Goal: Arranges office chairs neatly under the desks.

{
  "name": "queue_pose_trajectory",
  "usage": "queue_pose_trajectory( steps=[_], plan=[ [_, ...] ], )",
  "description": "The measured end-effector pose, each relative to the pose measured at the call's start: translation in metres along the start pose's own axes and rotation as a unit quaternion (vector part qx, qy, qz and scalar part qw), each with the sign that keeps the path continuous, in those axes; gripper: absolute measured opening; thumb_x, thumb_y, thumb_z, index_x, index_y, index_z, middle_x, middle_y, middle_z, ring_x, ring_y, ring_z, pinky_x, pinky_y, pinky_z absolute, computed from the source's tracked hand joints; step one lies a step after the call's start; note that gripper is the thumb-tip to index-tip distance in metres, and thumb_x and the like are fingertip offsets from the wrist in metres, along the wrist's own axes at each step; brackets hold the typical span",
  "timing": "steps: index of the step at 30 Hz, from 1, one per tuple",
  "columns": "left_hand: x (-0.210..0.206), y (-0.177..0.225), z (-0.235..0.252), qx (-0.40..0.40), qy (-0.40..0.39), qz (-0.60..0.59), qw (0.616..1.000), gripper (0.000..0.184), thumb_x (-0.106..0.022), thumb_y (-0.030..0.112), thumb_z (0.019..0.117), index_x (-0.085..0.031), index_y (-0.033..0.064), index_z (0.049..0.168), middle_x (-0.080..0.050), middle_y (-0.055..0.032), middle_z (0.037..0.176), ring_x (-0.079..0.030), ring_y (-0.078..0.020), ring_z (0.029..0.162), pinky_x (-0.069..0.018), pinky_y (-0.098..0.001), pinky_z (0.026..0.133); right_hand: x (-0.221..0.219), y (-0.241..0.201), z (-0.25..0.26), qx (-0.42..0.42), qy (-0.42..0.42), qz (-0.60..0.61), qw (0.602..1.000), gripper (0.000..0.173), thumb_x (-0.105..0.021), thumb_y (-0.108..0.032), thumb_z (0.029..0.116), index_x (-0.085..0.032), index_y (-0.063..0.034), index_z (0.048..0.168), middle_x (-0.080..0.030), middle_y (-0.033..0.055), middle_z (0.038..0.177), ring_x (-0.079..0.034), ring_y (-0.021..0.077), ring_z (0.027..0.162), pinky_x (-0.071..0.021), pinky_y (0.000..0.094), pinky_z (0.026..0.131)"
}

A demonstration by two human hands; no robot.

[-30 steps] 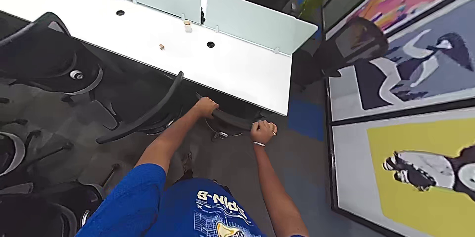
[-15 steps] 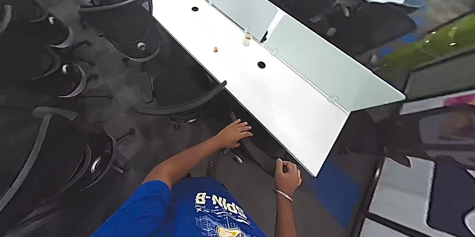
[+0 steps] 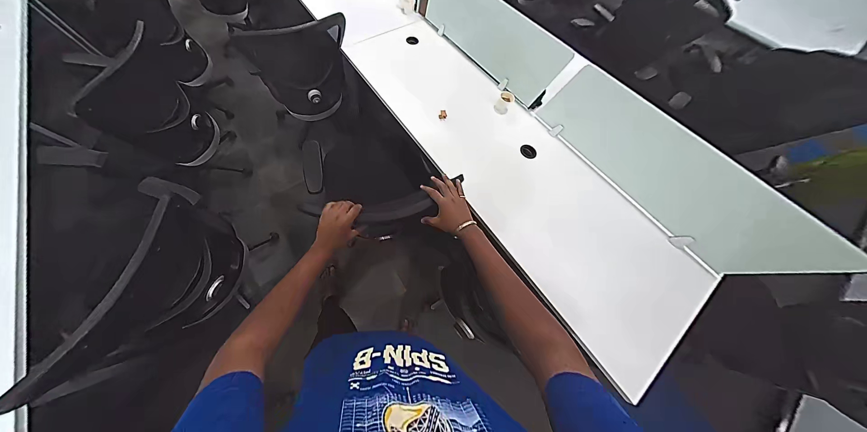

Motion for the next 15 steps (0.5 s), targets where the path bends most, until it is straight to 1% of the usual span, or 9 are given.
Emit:
queue_pose_trajectory(
  steps=[1, 2, 3, 4, 6, 8, 10, 12, 15],
  plan=[
    [0.003, -0.002, 0.003, -0.035, 0.049, 0.013, 0.998, 0.046, -0.081, 0.045, 0.0790, -0.073, 0.0082, 0.105, -0.074, -0.0139, 0.096, -0.073, -0.0340, 0.091, -0.0565, -0.0538, 0.081, -0.002, -0.004, 0.017, 0.001, 0.007, -0.007, 1.000, 0.077, -0.084, -0.045, 0.0724, -0.060, -0.0264, 0.143, -0.052, 0.0077, 0.154, -0.027, 0.0316, 0.155, -0.0053, 0.0650, 0.125],
    [0.006, -0.006, 0.005, -0.061, 0.091, 0.023, 0.994, 0.041, -0.080, 0.045, 0.0780, -0.070, 0.0088, 0.094, -0.071, -0.0111, 0.085, -0.071, -0.0308, 0.078, -0.0556, -0.0487, 0.070, -0.001, -0.009, 0.027, 0.004, 0.017, -0.025, 1.000, 0.065, -0.083, -0.041, 0.0706, -0.069, -0.0186, 0.130, -0.064, 0.0094, 0.139, -0.042, 0.0325, 0.147, -0.0110, 0.0641, 0.125],
    [0.009, -0.010, 0.004, -0.078, 0.115, 0.023, 0.990, 0.039, -0.080, 0.044, 0.0787, -0.068, 0.0084, 0.089, -0.069, -0.0105, 0.080, -0.069, -0.0298, 0.072, -0.0547, -0.0466, 0.065, -0.003, -0.015, 0.029, 0.008, 0.016, -0.042, 0.999, 0.057, -0.082, -0.041, 0.0721, -0.072, -0.0116, 0.120, -0.069, 0.0124, 0.127, -0.053, 0.0343, 0.136, -0.0174, 0.0621, 0.124],
    [0.012, -0.016, 0.006, -0.094, 0.130, 0.021, 0.987, 0.036, -0.079, 0.041, 0.0804, -0.068, 0.0081, 0.086, -0.069, -0.0101, 0.078, -0.069, -0.0293, 0.070, -0.0547, -0.0454, 0.062, -0.003, -0.019, 0.030, 0.006, 0.012, -0.057, 0.998, 0.053, -0.081, -0.041, 0.0738, -0.073, -0.0080, 0.114, -0.071, 0.0142, 0.119, -0.060, 0.0357, 0.126, -0.0233, 0.0603, 0.122],
    [0.016, -0.034, 0.009, -0.123, 0.152, 0.020, 0.980, 0.030, -0.074, 0.039, 0.0846, -0.066, 0.0094, 0.082, -0.067, -0.0076, 0.074, -0.067, -0.0263, 0.066, -0.0526, -0.0413, 0.058, -0.006, -0.032, 0.030, -0.006, 0.006, -0.080, 0.997, 0.049, -0.079, -0.044, 0.0745, -0.074, -0.0079, 0.108, -0.073, 0.0138, 0.109, -0.065, 0.0355, 0.113, -0.0335, 0.0585, 0.116],
    [0.021, -0.064, 0.008, -0.153, 0.155, 0.005, 0.976, 0.026, -0.069, 0.034, 0.0892, -0.063, 0.0102, 0.080, -0.064, -0.0063, 0.072, -0.064, -0.0248, 0.064, -0.0502, -0.0393, 0.057, -0.014, -0.056, 0.028, -0.021, 0.031, -0.093, 0.995, 0.046, -0.079, -0.047, 0.0735, -0.075, -0.0102, 0.101, -0.073, 0.0109, 0.101, -0.068, 0.0329, 0.103, -0.0417, 0.0565, 0.107],
    [0.027, -0.104, 0.019, -0.179, 0.137, -0.024, 0.974, 0.019, -0.066, 0.026, 0.0911, -0.063, 0.0101, 0.081, -0.064, -0.0072, 0.072, -0.064, -0.0262, 0.066, -0.0501, -0.0408, 0.059, -0.017, -0.088, 0.033, -0.035, 0.080, -0.095, 0.992, 0.040, -0.081, -0.044, 0.0716, -0.075, -0.0106, 0.093, -0.073, 0.0092, 0.093, -0.069, 0.0313, 0.094, -0.0474, 0.0545, 0.099],
    [0.031, -0.145, 0.036, -0.188, 0.096, -0.056, 0.976, 0.014, -0.065, 0.018, 0.0941, -0.065, 0.0087, 0.084, -0.065, -0.0102, 0.076, -0.066, -0.0297, 0.071, -0.0521, -0.0452, 0.064, -0.021, -0.122, 0.042, -0.034, 0.142, -0.098, 0.984, 0.039, -0.084, -0.044, 0.0687, -0.074, -0.0110, 0.086, -0.072, 0.0075, 0.085, -0.070, 0.0295, 0.085, -0.0521, 0.0530, 0.090],
    [0.032, -0.201, 0.067, -0.191, 0.054, -0.064, 0.978, 0.004, -0.065, 0.010, 0.0895, -0.065, 0.0072, 0.086, -0.065, -0.0124, 0.079, -0.067, -0.0324, 0.076, -0.0541, -0.0502, 0.076, -0.026, -0.168, 0.063, -0.044, 0.207, -0.107, 0.972, 0.039, -0.085, -0.046, 0.0660, -0.073, -0.0126, 0.082, -0.071, 0.0054, 0.079, -0.070, 0.0271, 0.078, -0.0547, 0.0505, 0.079]
  ],
)
Point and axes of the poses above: each hand's wrist, its own z-axis towards the middle knuckle, its own x-axis out of the back of the hand, y = z × x, the point moved 9 cm from there along z, towards the middle knuckle
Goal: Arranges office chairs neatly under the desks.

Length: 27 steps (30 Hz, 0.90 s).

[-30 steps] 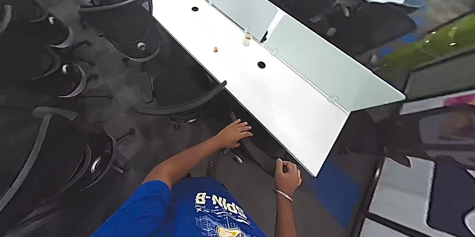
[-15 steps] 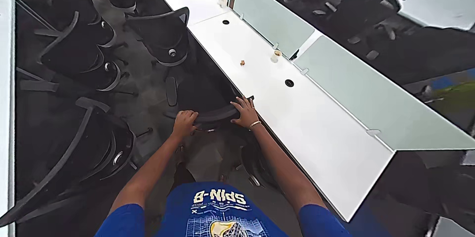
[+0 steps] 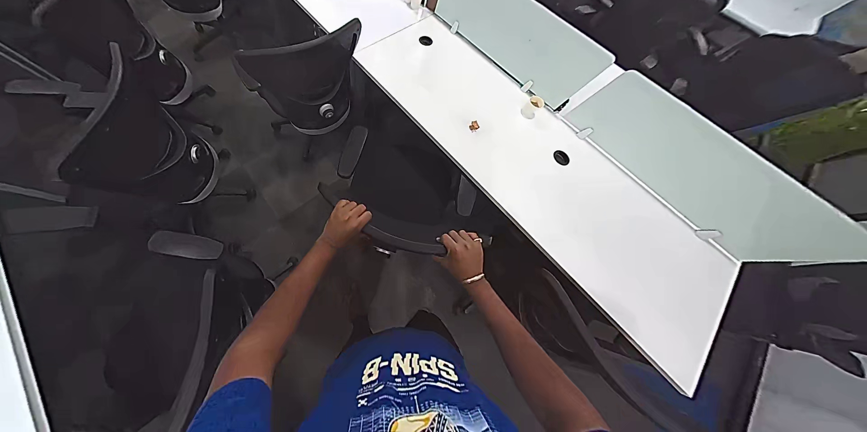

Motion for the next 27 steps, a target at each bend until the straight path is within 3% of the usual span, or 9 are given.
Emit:
queue_pose_trajectory(
  steps=[5, 9, 17, 20, 24, 27],
  plan=[
    [-0.003, -0.082, 0.021, 0.022, -0.078, -0.005, 0.997, 0.008, -0.068, 0.007, 0.0858, -0.067, 0.0062, 0.093, -0.067, -0.0140, 0.087, -0.068, -0.0334, 0.089, -0.0500, -0.0521, 0.099, -0.010, -0.046, 0.043, -0.008, -0.004, 0.023, 1.000, 0.035, -0.085, -0.042, 0.0686, -0.071, -0.0120, 0.081, -0.071, 0.0052, 0.078, -0.070, 0.0253, 0.075, -0.0553, 0.0456, 0.068],
    [-0.015, -0.125, 0.047, 0.024, -0.127, -0.007, 0.992, 0.009, -0.066, 0.009, 0.0912, -0.070, 0.0077, 0.099, -0.069, -0.0138, 0.095, -0.068, -0.0331, 0.101, -0.0425, -0.0523, 0.111, -0.014, -0.056, 0.076, -0.032, -0.003, 0.022, 0.999, 0.036, -0.085, -0.042, 0.0688, -0.070, -0.0111, 0.079, -0.070, 0.0057, 0.076, -0.071, 0.0253, 0.074, -0.0551, 0.0451, 0.065],
    [-0.024, -0.197, 0.085, -0.030, -0.104, 0.007, 0.994, 0.005, -0.069, 0.013, 0.0909, -0.070, 0.0081, 0.093, -0.069, -0.0120, 0.092, -0.069, -0.0294, 0.099, -0.0430, -0.0486, 0.113, -0.029, -0.076, 0.138, -0.045, 0.044, 0.006, 0.998, 0.035, -0.084, -0.045, 0.0679, -0.070, -0.0145, 0.079, -0.070, 0.0016, 0.075, -0.070, 0.0216, 0.071, -0.0547, 0.0408, 0.062],
    [-0.033, -0.231, 0.110, -0.033, -0.103, 0.001, 0.994, 0.006, -0.068, 0.011, 0.0914, -0.071, 0.0074, 0.096, -0.070, -0.0134, 0.099, -0.067, -0.0308, 0.110, -0.0390, -0.0499, 0.117, -0.040, -0.077, 0.170, -0.079, -0.006, 0.034, 0.996, 0.032, -0.084, -0.040, 0.0712, -0.072, -0.0135, 0.084, -0.072, 0.0032, 0.081, -0.072, 0.0232, 0.077, -0.0563, 0.0426, 0.065],
    [-0.047, -0.277, 0.156, 0.066, -0.132, 0.000, 0.989, 0.026, -0.073, -0.001, 0.0827, -0.072, 0.0081, 0.107, -0.067, -0.0143, 0.127, -0.046, -0.0344, 0.143, -0.0263, -0.0604, 0.122, -0.067, -0.068, 0.218, -0.138, -0.194, 0.113, 0.965, 0.033, -0.073, -0.035, 0.0883, -0.072, -0.0124, 0.112, -0.074, 0.0078, 0.109, -0.070, 0.0274, 0.104, -0.0556, 0.0478, 0.086],
    [-0.059, -0.307, 0.193, 0.120, -0.114, -0.009, 0.986, 0.032, -0.067, -0.009, 0.0839, -0.071, 0.0066, 0.112, -0.060, -0.0141, 0.142, -0.038, -0.0346, 0.149, -0.0227, -0.0651, 0.122, -0.074, -0.058, 0.258, -0.160, -0.191, 0.118, 0.961, 0.033, -0.075, -0.032, 0.0863, -0.073, -0.0109, 0.112, -0.074, 0.0090, 0.110, -0.070, 0.0289, 0.106, -0.0560, 0.0496, 0.086]
  ],
)
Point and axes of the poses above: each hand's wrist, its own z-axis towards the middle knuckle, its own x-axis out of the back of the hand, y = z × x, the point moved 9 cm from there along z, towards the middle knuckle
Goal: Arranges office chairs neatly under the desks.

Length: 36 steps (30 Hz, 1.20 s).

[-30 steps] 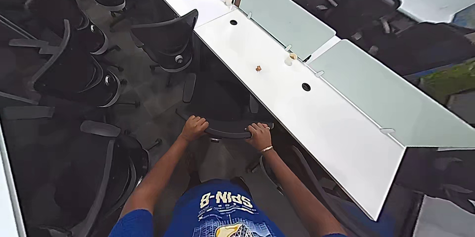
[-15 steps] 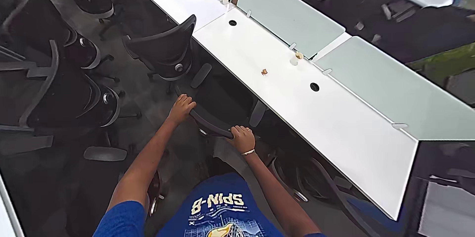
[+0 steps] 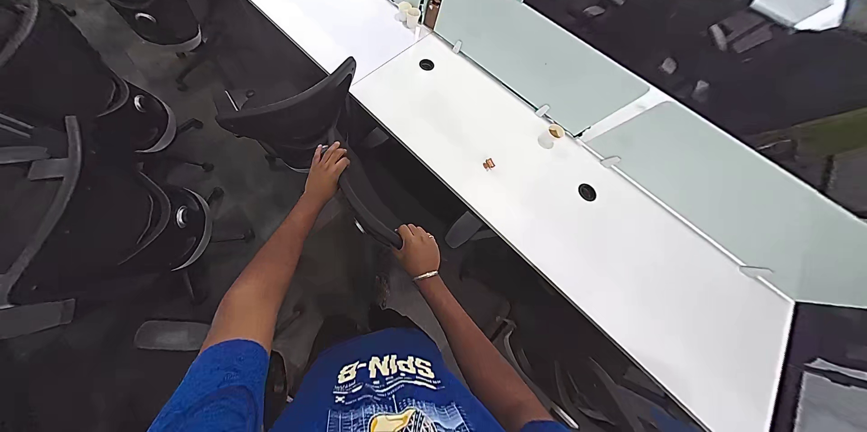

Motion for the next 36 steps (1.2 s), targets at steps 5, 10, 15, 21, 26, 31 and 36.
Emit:
queue_pose_trajectory(
  steps=[5, 10, 15, 21, 26, 31, 36],
  plan=[
    [-0.014, -0.013, 0.052, 0.014, 0.004, -0.053, 0.999, 0.031, -0.053, -0.012, 0.0933, -0.069, 0.0015, 0.116, -0.056, -0.0165, 0.148, -0.036, -0.0366, 0.151, -0.0313, -0.0561, 0.122, 0.012, 0.018, 0.050, -0.037, 0.022, -0.035, 0.998, 0.033, -0.076, -0.030, 0.0833, -0.072, -0.0090, 0.109, -0.074, 0.0111, 0.109, -0.071, 0.0309, 0.105, -0.0553, 0.0524, 0.085],
    [-0.033, -0.016, 0.089, 0.021, 0.012, -0.082, 0.996, 0.034, -0.057, -0.013, 0.0904, -0.069, 0.0018, 0.119, -0.054, -0.0184, 0.149, -0.032, -0.0388, 0.152, -0.0320, -0.0528, 0.123, 0.020, 0.053, 0.096, -0.080, 0.003, -0.076, 0.994, 0.036, -0.078, -0.030, 0.0823, -0.072, -0.0095, 0.111, -0.073, 0.0127, 0.111, -0.069, 0.0329, 0.108, -0.0520, 0.0557, 0.090],
    [-0.033, -0.031, 0.110, 0.009, -0.062, -0.102, 0.993, 0.042, -0.073, -0.005, 0.0818, -0.071, 0.0115, 0.121, -0.052, -0.0156, 0.151, -0.027, -0.0387, 0.154, -0.0307, -0.0595, 0.121, 0.023, 0.051, 0.115, -0.100, -0.029, -0.102, 0.989, 0.045, -0.082, -0.037, 0.0805, -0.071, -0.0079, 0.113, -0.072, 0.0152, 0.117, -0.067, 0.0345, 0.114, -0.0520, 0.0578, 0.096],
    [-0.019, -0.021, 0.038, 0.018, -0.105, -0.248, 0.963, 0.089, -0.084, 0.011, 0.0763, -0.044, 0.0185, 0.155, -0.017, -0.0139, 0.172, -0.010, -0.0361, 0.159, -0.0168, -0.0634, 0.124, 0.039, 0.031, 0.100, -0.018, 0.093, 0.058, 0.994, 0.064, -0.087, -0.045, 0.0733, -0.071, -0.0033, 0.119, -0.069, 0.0214, 0.117, -0.063, 0.0421, 0.114, -0.0491, 0.0628, 0.098],
    [-0.005, -0.075, -0.119, 0.206, 0.003, -0.388, 0.898, 0.066, -0.071, 0.019, 0.0915, -0.047, 0.0099, 0.152, -0.036, -0.0146, 0.164, -0.035, -0.0274, 0.152, -0.0315, -0.0449, 0.124, 0.057, -0.103, 0.121, 0.199, 0.221, 0.157, 0.942, 0.043, -0.070, -0.042, 0.0867, -0.072, -0.0005, 0.098, -0.070, 0.0165, 0.100, -0.065, 0.0312, 0.099, -0.0519, 0.0481, 0.093],
    [0.027, -0.128, -0.269, 0.414, 0.151, -0.369, 0.819, 0.049, -0.062, 0.014, 0.0973, -0.053, 0.0089, 0.145, -0.050, -0.0126, 0.153, -0.047, -0.0249, 0.143, -0.0403, -0.0430, 0.118, -0.022, -0.283, 0.160, 0.435, 0.000, 0.230, 0.871, 0.025, -0.068, -0.030, 0.0904, -0.073, -0.0056, 0.090, -0.072, 0.0078, 0.092, -0.068, 0.0204, 0.091, -0.0574, 0.0382, 0.087],
    [0.110, -0.112, -0.387, 0.606, 0.325, -0.162, 0.707, 0.040, -0.062, 0.017, 0.0965, -0.063, 0.0107, 0.136, -0.056, -0.0124, 0.147, -0.047, -0.0265, 0.143, -0.0392, -0.0437, 0.119, -0.091, -0.442, 0.130, 0.638, -0.227, 0.179, 0.713, 0.025, -0.069, -0.033, 0.0903, -0.077, -0.0094, 0.093, -0.074, 0.0073, 0.098, -0.069, 0.0251, 0.099, -0.0547, 0.0457, 0.093]
  ],
)
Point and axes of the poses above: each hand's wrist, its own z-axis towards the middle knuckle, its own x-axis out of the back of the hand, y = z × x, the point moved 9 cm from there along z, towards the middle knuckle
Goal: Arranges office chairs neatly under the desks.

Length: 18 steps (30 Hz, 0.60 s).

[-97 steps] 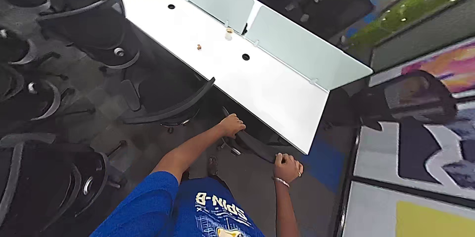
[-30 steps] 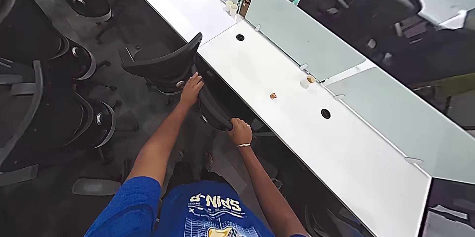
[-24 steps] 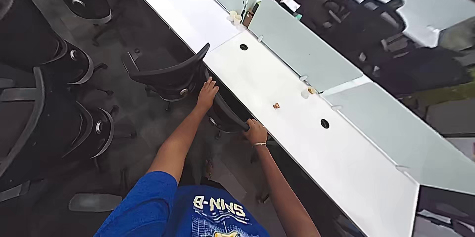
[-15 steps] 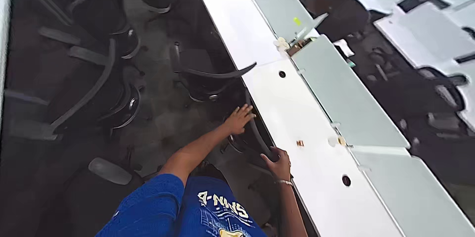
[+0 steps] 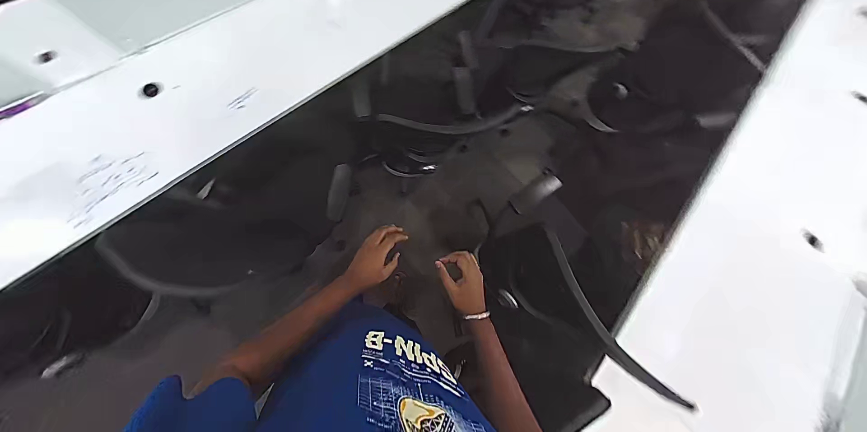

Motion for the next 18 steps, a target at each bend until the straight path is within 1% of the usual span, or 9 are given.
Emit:
queue_pose_trajectory(
  steps=[2, 3, 6, 8, 11, 13, 14, 16, 18],
  plan=[
    [0.052, -0.017, -0.028, 0.076, 0.128, 0.066, 0.987, 0.039, -0.066, 0.018, 0.0944, -0.066, 0.0106, 0.132, -0.058, -0.0130, 0.145, -0.045, -0.0301, 0.145, -0.0381, -0.0477, 0.120, -0.029, -0.020, 0.048, 0.073, -0.092, 0.011, 0.993, 0.026, -0.070, -0.035, 0.0918, -0.078, -0.0108, 0.095, -0.075, 0.0080, 0.102, -0.069, 0.0270, 0.102, -0.0537, 0.0483, 0.094],
    [0.075, -0.026, -0.047, 0.113, 0.173, 0.101, 0.973, 0.040, -0.067, 0.018, 0.0930, -0.066, 0.0098, 0.132, -0.058, -0.0146, 0.145, -0.045, -0.0332, 0.145, -0.0368, -0.0511, 0.120, -0.042, -0.032, 0.068, 0.110, -0.126, 0.015, 0.986, 0.026, -0.069, -0.036, 0.0923, -0.078, -0.0111, 0.096, -0.075, 0.0085, 0.103, -0.069, 0.0279, 0.104, -0.0534, 0.0496, 0.094],
    [0.138, -0.062, -0.121, 0.208, 0.248, 0.206, 0.923, 0.040, -0.067, 0.009, 0.0876, -0.068, 0.0085, 0.128, -0.059, -0.0188, 0.143, -0.045, -0.0405, 0.143, -0.0337, -0.0597, 0.119, -0.087, -0.081, 0.101, 0.194, -0.199, 0.047, 0.959, 0.025, -0.070, -0.037, 0.0927, -0.078, -0.0137, 0.098, -0.075, 0.0073, 0.106, -0.068, 0.0272, 0.108, -0.0531, 0.0505, 0.094],
    [0.183, -0.089, -0.179, 0.278, 0.274, 0.258, 0.884, 0.040, -0.065, 0.000, 0.0858, -0.069, 0.0067, 0.125, -0.058, -0.0226, 0.143, -0.044, -0.0461, 0.142, -0.0307, -0.0661, 0.118, -0.126, -0.126, 0.102, 0.228, -0.262, 0.078, 0.935, 0.026, -0.071, -0.038, 0.0926, -0.078, -0.0145, 0.100, -0.075, 0.0073, 0.111, -0.067, 0.0273, 0.114, -0.0517, 0.0517, 0.099],
    [0.238, -0.132, -0.266, 0.412, 0.282, 0.292, 0.816, 0.040, -0.059, -0.006, 0.0886, -0.068, 0.0041, 0.127, -0.055, -0.0266, 0.145, -0.041, -0.0500, 0.143, -0.0249, -0.0718, 0.117, -0.198, -0.206, 0.075, 0.289, -0.373, 0.105, 0.875, 0.031, -0.073, -0.043, 0.0905, -0.077, -0.0166, 0.106, -0.072, 0.0067, 0.120, -0.063, 0.0256, 0.122, -0.0487, 0.0505, 0.106],
    [0.260, -0.164, -0.316, 0.503, 0.255, 0.283, 0.775, 0.046, -0.058, -0.006, 0.0921, -0.064, 0.0090, 0.135, -0.052, -0.0243, 0.150, -0.037, -0.0472, 0.147, -0.0204, -0.0715, 0.119, -0.250, -0.258, 0.047, 0.322, -0.456, 0.079, 0.826, 0.046, -0.075, -0.049, 0.0869, -0.072, -0.0194, 0.122, -0.066, 0.0069, 0.134, -0.056, 0.0249, 0.132, -0.0438, 0.0490, 0.112],
    [0.265, -0.178, -0.335, 0.530, 0.233, 0.280, 0.766, 0.053, -0.058, -0.007, 0.0920, -0.060, 0.0141, 0.141, -0.049, -0.0234, 0.153, -0.035, -0.0472, 0.149, -0.0201, -0.0723, 0.119, -0.274, -0.280, 0.032, 0.335, -0.489, 0.058, 0.803, 0.056, -0.076, -0.051, 0.0853, -0.067, -0.0210, 0.131, -0.061, 0.0071, 0.141, -0.052, 0.0249, 0.138, -0.0406, 0.0483, 0.115],
    [0.274, -0.202, -0.356, 0.532, 0.203, 0.287, 0.770, 0.073, -0.062, -0.009, 0.0873, -0.050, 0.0226, 0.152, -0.041, -0.0235, 0.160, -0.029, -0.0491, 0.151, -0.0204, -0.0733, 0.118, -0.318, -0.316, 0.009, 0.351, -0.525, 0.013, 0.775, 0.073, -0.078, -0.052, 0.0826, -0.056, -0.0228, 0.146, -0.052, 0.0085, 0.152, -0.043, 0.0256, 0.146, -0.0333, 0.0478, 0.121],
    [0.282, -0.217, -0.358, 0.500, 0.188, 0.320, 0.782, 0.071, -0.065, -0.001, 0.0897, -0.050, 0.0274, 0.152, -0.034, -0.0218, 0.164, -0.026, -0.0468, 0.153, -0.0197, -0.0709, 0.120, -0.355, -0.337, -0.008, 0.346, -0.541, -0.026, 0.766, 0.087, -0.080, -0.051, 0.0797, -0.046, -0.0235, 0.154, -0.045, 0.0104, 0.158, -0.036, 0.0274, 0.151, -0.0276, 0.0499, 0.124]
  ],
)
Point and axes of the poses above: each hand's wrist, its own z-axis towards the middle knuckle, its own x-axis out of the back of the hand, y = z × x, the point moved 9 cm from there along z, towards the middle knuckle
